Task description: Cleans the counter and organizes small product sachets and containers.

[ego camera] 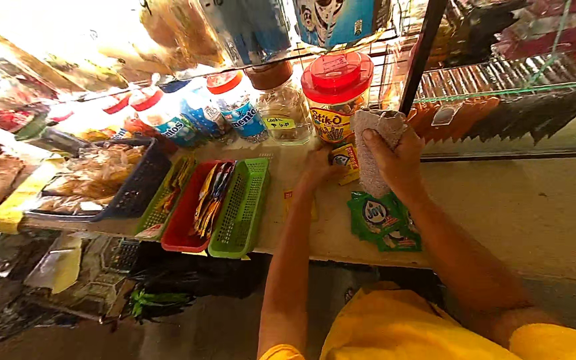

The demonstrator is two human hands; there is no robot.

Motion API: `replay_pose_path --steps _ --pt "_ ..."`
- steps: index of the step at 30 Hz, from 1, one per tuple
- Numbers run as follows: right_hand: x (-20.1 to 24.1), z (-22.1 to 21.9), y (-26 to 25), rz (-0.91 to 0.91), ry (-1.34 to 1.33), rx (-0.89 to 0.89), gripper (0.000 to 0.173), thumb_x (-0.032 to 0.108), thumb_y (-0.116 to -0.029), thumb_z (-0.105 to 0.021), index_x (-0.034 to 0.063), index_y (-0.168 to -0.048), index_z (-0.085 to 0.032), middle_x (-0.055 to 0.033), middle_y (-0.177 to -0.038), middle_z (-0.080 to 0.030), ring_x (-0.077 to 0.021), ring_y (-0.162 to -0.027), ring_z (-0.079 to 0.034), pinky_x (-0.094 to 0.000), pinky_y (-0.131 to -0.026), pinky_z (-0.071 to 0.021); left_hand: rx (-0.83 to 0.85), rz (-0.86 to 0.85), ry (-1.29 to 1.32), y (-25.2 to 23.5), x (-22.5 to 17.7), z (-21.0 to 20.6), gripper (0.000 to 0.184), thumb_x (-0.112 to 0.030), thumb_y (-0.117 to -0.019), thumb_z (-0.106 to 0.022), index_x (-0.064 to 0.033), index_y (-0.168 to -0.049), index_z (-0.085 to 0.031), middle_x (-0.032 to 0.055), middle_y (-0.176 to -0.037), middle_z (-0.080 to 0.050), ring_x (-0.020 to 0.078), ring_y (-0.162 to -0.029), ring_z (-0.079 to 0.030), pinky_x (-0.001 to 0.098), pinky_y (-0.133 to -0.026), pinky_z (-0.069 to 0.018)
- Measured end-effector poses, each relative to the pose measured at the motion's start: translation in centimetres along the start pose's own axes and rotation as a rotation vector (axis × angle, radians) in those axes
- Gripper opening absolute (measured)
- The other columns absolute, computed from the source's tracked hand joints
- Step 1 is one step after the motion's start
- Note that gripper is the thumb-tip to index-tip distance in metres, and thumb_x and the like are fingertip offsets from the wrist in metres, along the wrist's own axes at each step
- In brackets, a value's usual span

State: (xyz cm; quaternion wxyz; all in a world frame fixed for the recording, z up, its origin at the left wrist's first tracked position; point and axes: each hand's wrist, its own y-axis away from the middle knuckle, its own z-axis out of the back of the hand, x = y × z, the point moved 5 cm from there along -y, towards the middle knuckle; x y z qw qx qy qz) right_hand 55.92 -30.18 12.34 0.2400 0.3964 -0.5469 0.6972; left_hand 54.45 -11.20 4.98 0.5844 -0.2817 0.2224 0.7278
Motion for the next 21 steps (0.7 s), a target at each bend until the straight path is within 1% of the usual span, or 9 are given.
replay_pose_path --steps 2,4,8,11,14,16,17,19,21 --pt "-0.1 -0.3 0.1 0.015 0.012 -0.008 0.036 0.021 -0.1014 -0.063 -0.0039 -0.128 -0.058 -0.012 -0.112 -0.066 -0.0046 -0.098 -0.066 -0.0223 -0.089 -0.0554 -0.027 0.053 -0.029 0.4 -0.3 0.4 0.061 -0.018 -0.0798 -0.087 0.0063 -0.13 -0.062 0.0338 -0.129 -0.057 0.051 -0.123 -0.051 0.0639 -0.104 -0.0405" --pt "-0.1 -0.5 0.1 0.025 0.016 0.006 0.036 0.02 -0.101 -0.063 -0.0028 -0.128 -0.059 -0.0126 -0.117 -0.064 -0.0054 -0.101 -0.065 -0.022 -0.09 -0.0546 -0.068 0.094 0.009 1.1 -0.6 1.4 0.057 -0.014 -0.0812 -0.085 0.008 -0.129 -0.062 0.0337 -0.124 -0.059 0.0487 -0.117 -0.056 0.0631 -0.101 -0.0444" --pt "-0.6 -0.9 0.6 0.007 0.052 0.076 0.039 0.025 -0.1025 -0.062 0.0028 -0.135 -0.058 -0.0132 -0.126 -0.061 -0.0097 -0.103 -0.066 -0.0266 -0.087 -0.0573 -0.125 0.136 0.207 4.0 -1.7 4.3 0.034 -0.012 -0.0861 -0.08 0.006 -0.111 -0.065 0.0187 -0.096 -0.068 0.0266 -0.085 -0.067 0.047 -0.081 -0.0565" --pt "-0.6 -1.5 0.9 -0.036 0.061 0.131 0.04 0.027 -0.1031 -0.061 0.0051 -0.136 -0.057 -0.0117 -0.126 -0.062 -0.0093 -0.101 -0.067 -0.0275 -0.086 -0.0578 -0.198 0.11 0.548 6.4 -2.6 4.6 0.023 -0.004 -0.0889 -0.071 0.0023 -0.11 -0.066 0.0079 -0.095 -0.07 0.0106 -0.085 -0.067 0.0316 -0.08 -0.0573" --pt "-0.5 -2.5 1.5 -0.078 0.014 0.144 0.038 0.025 -0.1027 -0.061 0.0026 -0.134 -0.057 -0.0122 -0.123 -0.065 -0.0104 -0.103 -0.067 -0.0299 -0.09 -0.0572 -0.32 0.019 0.854 8.2 -3.7 2.7 0.02 -0.001 -0.0882 -0.058 -0.0048 -0.107 -0.063 -0.0004 -0.089 -0.068 0.0049 -0.077 -0.065 0.0253 -0.07 -0.0569" --pt "-0.6 -3.3 2.1 -0.065 -0.01 0.157 0.04 0.024 -0.1025 -0.06 0.0017 -0.136 -0.057 -0.0134 -0.127 -0.062 -0.0117 -0.111 -0.065 -0.0303 -0.094 -0.0558 -0.363 -0.071 0.978 8.8 -4.5 0.9 0.024 -0.008 -0.0933 -0.051 -0.0125 -0.117 -0.056 -0.0041 -0.097 -0.066 0.0021 -0.079 -0.064 0.0236 -0.068 -0.0566" --pt "-0.5 -3.6 2.3 -0.048 0.002 0.174 0.041 0.023 -0.1025 -0.06 0.0012 -0.137 -0.056 -0.0152 -0.133 -0.06 -0.0144 -0.116 -0.062 -0.0319 -0.097 -0.054 -0.375 -0.103 1.011 8.8 -4.8 0.1 0.027 -0.013 -0.098 -0.048 -0.0161 -0.125 -0.048 -0.0048 -0.108 -0.063 0.0011 -0.089 -0.063 0.0236 -0.074 -0.0557" --pt "-0.4 -4.2 2.7 0.03 0.058 0.213 0.04 0.015 -0.1012 -0.06 -0.0036 -0.136 -0.057 -0.0208 -0.136 -0.058 -0.0238 -0.125 -0.059 -0.0384 -0.105 -0.0496 -0.35 -0.136 1.008 8.8 -5.4 -0.8 0.047 -0.029 -0.109 -0.035 -0.02 -0.155 -0.03 -0.0034 -0.142 -0.051 0.0002 -0.117 -0.056 0.0244 -0.096 -0.0506" --pt "0.0 -5.0 3.8 0.128 0.104 0.255 0.04 0.012 -0.0974 -0.06 -0.0084 -0.132 -0.059 -0.0244 -0.131 -0.061 -0.03 -0.124 -0.06 -0.0423 -0.106 -0.0493 -0.325 -0.136 0.989 8.7 -5.1 -0.6 0.057 -0.046 -0.1105 -0.021 -0.022 -0.162 -0.022 -0.004 -0.156 -0.041 -0.0001 -0.127 -0.051 0.025 -0.104 -0.0458"
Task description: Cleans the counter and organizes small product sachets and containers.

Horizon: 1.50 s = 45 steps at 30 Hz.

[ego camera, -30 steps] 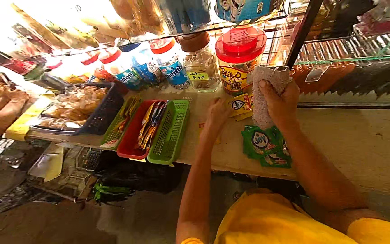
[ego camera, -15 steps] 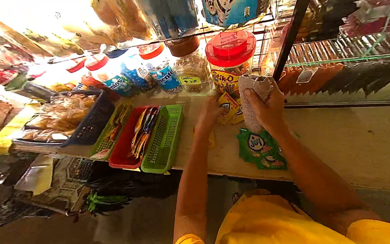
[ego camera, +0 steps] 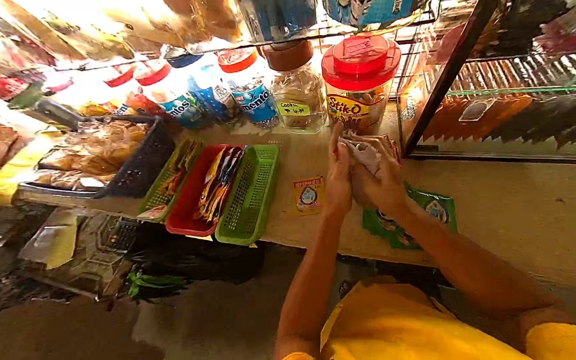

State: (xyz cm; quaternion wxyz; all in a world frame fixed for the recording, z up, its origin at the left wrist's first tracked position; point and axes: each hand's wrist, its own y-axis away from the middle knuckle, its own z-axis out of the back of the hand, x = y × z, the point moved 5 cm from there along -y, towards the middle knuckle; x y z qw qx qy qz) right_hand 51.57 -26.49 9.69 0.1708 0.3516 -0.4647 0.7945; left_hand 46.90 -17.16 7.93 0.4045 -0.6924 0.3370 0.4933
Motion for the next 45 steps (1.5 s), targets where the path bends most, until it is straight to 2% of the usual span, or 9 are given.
replay_pose_path --steps 4,14,19,26,31,35,38,40,45 --pt "1.3 -1.9 1.2 0.118 -0.031 0.083 0.042 0.01 -0.0914 -0.066 -0.0085 -0.129 -0.063 -0.0223 -0.124 -0.065 -0.0287 -0.115 -0.064 -0.0406 -0.1 -0.0526 -0.097 0.018 0.224 -0.3 -1.1 2.0 0.057 -0.063 -0.1058 -0.023 -0.0342 -0.15 -0.046 -0.0143 -0.127 -0.065 -0.0057 -0.099 -0.065 0.0167 -0.082 -0.0558" --pt "0.2 1.2 -0.5 -0.127 -0.097 -0.043 0.038 0.018 -0.1022 -0.058 -0.0037 -0.133 -0.057 -0.0156 -0.129 -0.062 -0.0114 -0.119 -0.061 -0.0283 -0.102 -0.0512 -0.045 -0.089 -0.125 2.2 -1.1 -2.1 0.07 -0.051 -0.1096 -0.014 -0.0072 -0.164 -0.014 0.0072 -0.169 -0.021 0.006 -0.149 -0.03 0.0284 -0.121 -0.0277" --pt "1.3 -0.8 0.6 0.037 -0.105 0.093 0.037 0.017 -0.099 -0.061 -0.0067 -0.127 -0.061 -0.0157 -0.121 -0.065 -0.0095 -0.112 -0.062 -0.0243 -0.098 -0.052 -0.158 0.022 -0.03 0.3 -2.2 1.0 0.065 -0.064 -0.1051 -0.016 -0.0321 -0.158 -0.033 -0.0112 -0.152 -0.047 -0.0037 -0.115 -0.057 0.0209 -0.091 -0.0515" --pt "-0.1 1.8 -0.6 -0.164 -0.133 -0.074 0.037 0.02 -0.1029 -0.058 -0.0047 -0.131 -0.054 -0.0047 -0.114 -0.066 0.0015 -0.104 -0.064 -0.0219 -0.095 -0.0544 -0.067 -0.083 -0.109 3.4 -2.1 -3.5 0.069 -0.045 -0.1101 -0.02 -0.0017 -0.163 -0.01 0.0154 -0.167 -0.022 0.0109 -0.147 -0.033 0.0305 -0.12 -0.0285" --pt "1.7 -0.4 0.7 -0.02 -0.122 0.065 0.039 0.013 -0.0985 -0.06 -0.0088 -0.131 -0.057 -0.0189 -0.125 -0.063 -0.0136 -0.114 -0.062 -0.0283 -0.099 -0.0527 -0.112 0.002 -0.072 1.1 -2.0 0.4 0.066 -0.06 -0.1069 -0.017 -0.0238 -0.16 -0.03 -0.0061 -0.157 -0.043 -0.0002 -0.125 -0.053 0.0249 -0.102 -0.0477" --pt "1.4 -0.1 0.5 -0.005 -0.16 0.056 0.037 0.014 -0.0982 -0.061 -0.0071 -0.128 -0.059 -0.0169 -0.122 -0.063 -0.012 -0.113 -0.062 -0.0258 -0.098 -0.0525 -0.089 -0.007 -0.034 1.7 -2.3 -0.3 0.069 -0.059 -0.1071 -0.014 -0.019 -0.163 -0.025 -0.004 -0.163 -0.035 0.0007 -0.138 -0.043 0.0251 -0.112 -0.0401" --pt "0.7 1.9 -0.4 -0.09 -0.154 -0.016 0.04 0.022 -0.1016 -0.061 -0.0031 -0.132 -0.058 -0.0139 -0.127 -0.062 -0.0103 -0.116 -0.062 -0.0284 -0.101 -0.0519 -0.062 0.089 -0.119 3.5 -1.9 -1.2 0.062 -0.052 -0.1093 -0.015 -0.0167 -0.156 -0.036 -0.006 -0.135 -0.058 -0.0056 -0.113 -0.057 0.019 -0.095 -0.0497" --pt "0.3 2.8 -1.0 -0.118 -0.136 -0.059 0.038 0.025 -0.1031 -0.061 -0.0009 -0.131 -0.057 -0.0093 -0.121 -0.064 -0.0033 -0.107 -0.064 -0.023 -0.094 -0.0547 -0.016 0.174 -0.175 4.1 -1.4 0.0 0.061 -0.052 -0.1095 -0.019 -0.0189 -0.156 -0.041 -0.004 -0.141 -0.059 0.0001 -0.118 -0.058 0.0268 -0.102 -0.0496" --pt "0.4 4.9 -2.2 0.034 -0.147 -0.2 0.035 0.014 -0.0995 -0.062 -0.0098 -0.126 -0.059 -0.0107 -0.117 -0.063 -0.0004 -0.105 -0.062 -0.0179 -0.094 -0.0525 -0.104 0.279 -0.625 3.0 -0.5 5.7 0.039 -0.033 -0.1095 -0.046 0.0008 -0.106 -0.065 0.0077 -0.08 -0.064 0.0118 -0.068 -0.061 0.0334 -0.065 -0.054"
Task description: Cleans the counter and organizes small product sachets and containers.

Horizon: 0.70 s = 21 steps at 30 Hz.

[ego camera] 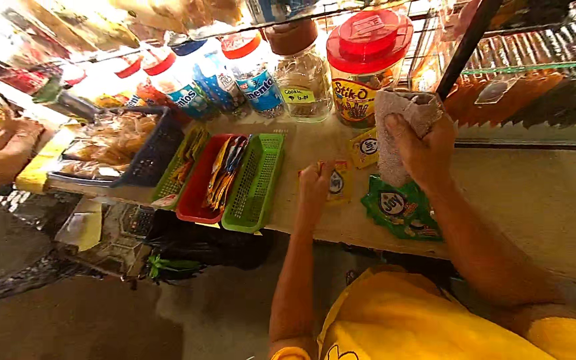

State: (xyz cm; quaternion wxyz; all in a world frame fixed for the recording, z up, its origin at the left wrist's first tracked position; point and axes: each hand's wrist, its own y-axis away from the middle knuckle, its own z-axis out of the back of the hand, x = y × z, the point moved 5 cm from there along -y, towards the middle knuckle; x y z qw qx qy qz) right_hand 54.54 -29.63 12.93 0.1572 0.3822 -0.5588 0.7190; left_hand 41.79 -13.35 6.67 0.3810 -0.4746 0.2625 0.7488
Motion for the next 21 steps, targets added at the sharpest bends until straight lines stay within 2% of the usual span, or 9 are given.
replay_pose_path --steps 2,4,6,7,9,12,15,18,21 --pt "0.2 0.8 -0.4 0.043 -0.022 -0.031 0.035 0.013 -0.0986 -0.063 -0.0109 -0.123 -0.059 -0.0099 -0.117 -0.064 0.0002 -0.106 -0.062 -0.0184 -0.094 -0.0532 -0.01 -0.041 -0.17 -0.4 0.4 0.7 0.031 -0.023 -0.1067 -0.054 0.0021 -0.121 -0.065 0.0158 -0.091 -0.069 0.0212 -0.074 -0.066 0.0411 -0.07 -0.0566" --pt "0.5 1.8 -0.7 0.105 -0.046 -0.071 0.035 0.012 -0.0977 -0.064 -0.0112 -0.124 -0.059 -0.0073 -0.118 -0.065 0.0004 -0.108 -0.062 -0.0197 -0.097 -0.0532 -0.067 -0.043 -0.373 -0.6 0.1 0.8 0.036 -0.019 -0.1044 -0.058 0.0027 -0.133 -0.06 0.026 -0.109 -0.068 0.0378 -0.093 -0.069 0.0552 -0.082 -0.0562" --pt "0.9 2.7 -0.8 0.165 -0.063 -0.14 0.034 0.01 -0.0985 -0.063 -0.0113 -0.125 -0.057 -0.0058 -0.122 -0.065 -0.0023 -0.114 -0.062 -0.0235 -0.102 -0.0522 -0.135 -0.131 -0.538 -1.3 -0.8 0.3 0.04 -0.014 -0.1016 -0.06 0.0056 -0.137 -0.057 0.0327 -0.129 -0.059 0.0496 -0.115 -0.06 0.0622 -0.096 -0.05" --pt "1.0 3.0 -0.7 0.18 -0.066 -0.185 0.035 0.01 -0.0988 -0.062 -0.011 -0.126 -0.055 -0.0043 -0.123 -0.064 -0.0028 -0.114 -0.061 -0.0246 -0.102 -0.0523 -0.143 -0.186 -0.552 -1.8 -1.4 -0.2 0.04 -0.012 -0.101 -0.061 0.0059 -0.136 -0.057 0.033 -0.134 -0.056 0.051 -0.122 -0.056 0.0619 -0.1 -0.0476" --pt "1.2 3.4 -0.6 0.17 -0.089 -0.253 0.035 0.01 -0.0998 -0.062 -0.0085 -0.128 -0.052 -0.0001 -0.122 -0.064 -0.0018 -0.114 -0.062 -0.0241 -0.102 -0.0527 -0.085 -0.304 -0.479 -3.2 -2.7 -1.9 0.037 -0.011 -0.0997 -0.063 0.0065 -0.132 -0.061 0.0318 -0.131 -0.06 0.0479 -0.121 -0.059 0.0579 -0.101 -0.0487" --pt "1.1 3.1 -0.3 0.13 -0.087 -0.259 0.034 0.012 -0.1012 -0.062 -0.0033 -0.13 -0.052 0.0046 -0.12 -0.065 0.0008 -0.113 -0.063 -0.0214 -0.1 -0.0539 0.146 -0.389 -0.38 -6.7 -2.8 -5.4 0.044 -0.017 -0.0956 -0.07 0.0039 -0.134 -0.062 0.0268 -0.13 -0.062 0.0404 -0.121 -0.061 0.0536 -0.103 -0.0488" --pt "1.0 2.6 -0.1 0.142 -0.039 -0.202 0.035 0.014 -0.1011 -0.062 -0.004 -0.131 -0.054 0.0017 -0.123 -0.064 -0.0003 -0.116 -0.061 -0.0222 -0.102 -0.0527 0.249 -0.416 -0.417 -9.7 -1.5 -7.9 0.067 -0.02 -0.0876 -0.08 0.0046 -0.144 -0.053 0.0299 -0.14 -0.055 0.0449 -0.131 -0.052 0.0601 -0.113 -0.0373" --pt "0.7 2.1 -0.2 0.159 -0.041 -0.168 0.034 0.012 -0.1003 -0.063 -0.0045 -0.13 -0.057 -0.0008 -0.125 -0.062 -0.0014 -0.117 -0.06 -0.0221 -0.103 -0.052 0.257 -0.377 -0.457 -10.1 -2.2 -8.4 0.066 -0.018 -0.0832 -0.084 0.0063 -0.139 -0.057 0.0318 -0.134 -0.058 0.0475 -0.126 -0.054 0.0614 -0.108 -0.0402" --pt "0.0 1.7 0.1 0.172 -0.007 -0.155 0.034 0.015 -0.101 -0.063 -0.007 -0.127 -0.06 -0.0048 -0.121 -0.063 -0.0014 -0.114 -0.06 -0.021 -0.101 -0.0516 0.214 -0.362 -0.507 -9.3 -3.1 -8.1 0.063 -0.013 -0.0822 -0.084 0.0081 -0.136 -0.058 0.0343 -0.136 -0.054 0.0501 -0.126 -0.053 0.0617 -0.106 -0.0422"
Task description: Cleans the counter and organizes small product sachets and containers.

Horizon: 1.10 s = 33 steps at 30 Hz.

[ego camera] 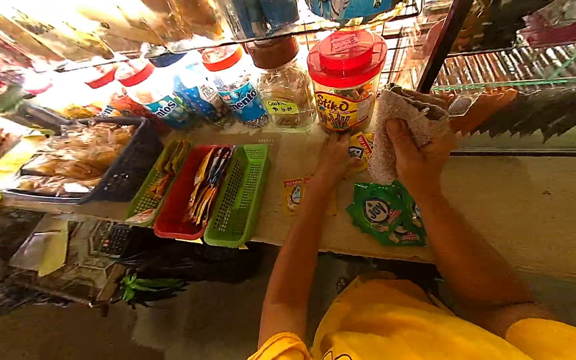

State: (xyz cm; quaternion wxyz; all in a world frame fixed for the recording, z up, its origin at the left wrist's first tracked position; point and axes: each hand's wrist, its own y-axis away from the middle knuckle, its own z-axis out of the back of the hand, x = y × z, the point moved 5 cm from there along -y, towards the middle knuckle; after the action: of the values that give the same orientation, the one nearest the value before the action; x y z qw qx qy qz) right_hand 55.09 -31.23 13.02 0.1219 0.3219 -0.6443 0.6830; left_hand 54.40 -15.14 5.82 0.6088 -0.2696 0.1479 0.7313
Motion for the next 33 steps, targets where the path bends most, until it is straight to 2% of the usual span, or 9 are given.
replay_pose_path --steps 6,11,14,17,20,22,28,30,33 --pt "-0.3 -0.8 0.0 -0.06 0.061 0.063 0.035 0.012 -0.0999 -0.063 -0.0082 -0.128 -0.058 -0.009 -0.121 -0.063 -0.0013 -0.113 -0.061 -0.0188 -0.099 -0.0511 -0.182 0.153 0.281 2.9 -0.3 4.3 0.035 -0.015 -0.0894 -0.077 0.008 -0.112 -0.064 0.0218 -0.097 -0.067 0.0306 -0.086 -0.066 0.0487 -0.079 -0.0546" --pt "-1.3 -2.3 0.8 -0.267 0.14 0.224 0.038 0.019 -0.1018 -0.061 -0.0023 -0.133 -0.058 -0.0163 -0.127 -0.061 -0.0117 -0.112 -0.063 -0.0264 -0.096 -0.0525 -0.306 0.144 1.062 6.3 -1.2 3.8 0.015 -0.001 -0.0927 -0.058 -0.0028 -0.107 -0.061 0.0007 -0.09 -0.068 0.0058 -0.081 -0.066 0.0272 -0.077 -0.0581" --pt "-1.0 -3.8 2.1 -0.301 0.204 0.354 0.04 0.014 -0.1006 -0.06 -0.001 -0.137 -0.056 -0.0216 -0.135 -0.058 -0.0292 -0.122 -0.06 -0.0455 -0.102 -0.0509 -0.345 0.091 1.113 7.6 -2.6 2.5 0.023 -0.027 -0.1063 -0.047 -0.0159 -0.126 -0.051 -0.0045 -0.105 -0.062 0.0006 -0.086 -0.062 0.0226 -0.074 -0.0551" --pt "0.3 -5.4 3.6 -0.178 0.241 0.456 0.041 0.015 -0.0974 -0.062 -0.0053 -0.133 -0.06 -0.0243 -0.128 -0.062 -0.0346 -0.118 -0.062 -0.0489 -0.099 -0.0528 -0.37 0.091 1.151 7.3 -2.2 3.1 0.052 -0.046 -0.1107 -0.025 -0.0223 -0.157 -0.03 -0.0035 -0.137 -0.057 0.0 -0.107 -0.061 0.0228 -0.091 -0.0526" --pt "0.7 -6.3 4.6 -0.1 0.17 0.519 0.044 0.014 -0.0924 -0.064 -0.0075 -0.131 -0.062 -0.024 -0.123 -0.064 -0.0335 -0.114 -0.063 -0.0451 -0.098 -0.0531 -0.425 0.047 1.369 6.6 -1.7 4.3 0.056 -0.046 -0.1105 -0.017 -0.0171 -0.156 -0.03 0.0021 -0.128 -0.064 0.0089 -0.105 -0.067 0.0281 -0.09 -0.0565" --pt "0.6 -5.9 4.2 -0.112 0.139 0.499 0.041 0.012 -0.0924 -0.064 -0.0065 -0.129 -0.063 -0.0227 -0.122 -0.064 -0.0305 -0.113 -0.063 -0.0432 -0.097 -0.0538 -0.399 0.034 1.275 7.5 -2.4 4.1 0.059 -0.053 -0.1091 -0.019 -0.0205 -0.156 -0.034 -0.004 -0.135 -0.061 0.0035 -0.109 -0.065 0.0242 -0.092 -0.0555" --pt "-0.1 -3.5 2.3 -0.339 0.092 0.266 0.034 0.02 -0.1037 -0.058 -0.0003 -0.131 -0.057 -0.0128 -0.122 -0.066 -0.0103 -0.109 -0.066 -0.0294 -0.096 -0.055 -0.309 -0.048 0.945 9.7 -5.7 1.7 0.067 -0.05 -0.11 -0.019 -0.0119 -0.165 -0.012 0.0051 -0.168 -0.023 0.0044 -0.144 -0.037 0.028 -0.116 -0.0351" --pt "0.6 -4.1 2.8 -0.271 0.08 0.302 0.039 0.013 -0.1007 -0.059 -0.0043 -0.135 -0.056 -0.0189 -0.13 -0.062 -0.0184 -0.119 -0.063 -0.0338 -0.102 -0.052 -0.356 -0.02 0.932 9.2 -5.2 2.8 0.065 -0.052 -0.1096 -0.02 -0.0146 -0.163 -0.021 -0.0001 -0.162 -0.036 0.0003 -0.136 -0.045 0.025 -0.111 -0.0412" --pt "1.4 -5.6 3.8 -0.172 0.016 0.401 0.039 0.01 -0.0952 -0.061 -0.0086 -0.129 -0.059 -0.0212 -0.126 -0.063 -0.0212 -0.116 -0.063 -0.0336 -0.101 -0.0522 -0.436 0.035 0.972 8.7 -4.0 5.2 0.064 -0.055 -0.109 -0.019 -0.0168 -0.16 -0.031 -0.0039 -0.156 -0.044 0.001 -0.132 -0.049 0.0248 -0.108 -0.0438"
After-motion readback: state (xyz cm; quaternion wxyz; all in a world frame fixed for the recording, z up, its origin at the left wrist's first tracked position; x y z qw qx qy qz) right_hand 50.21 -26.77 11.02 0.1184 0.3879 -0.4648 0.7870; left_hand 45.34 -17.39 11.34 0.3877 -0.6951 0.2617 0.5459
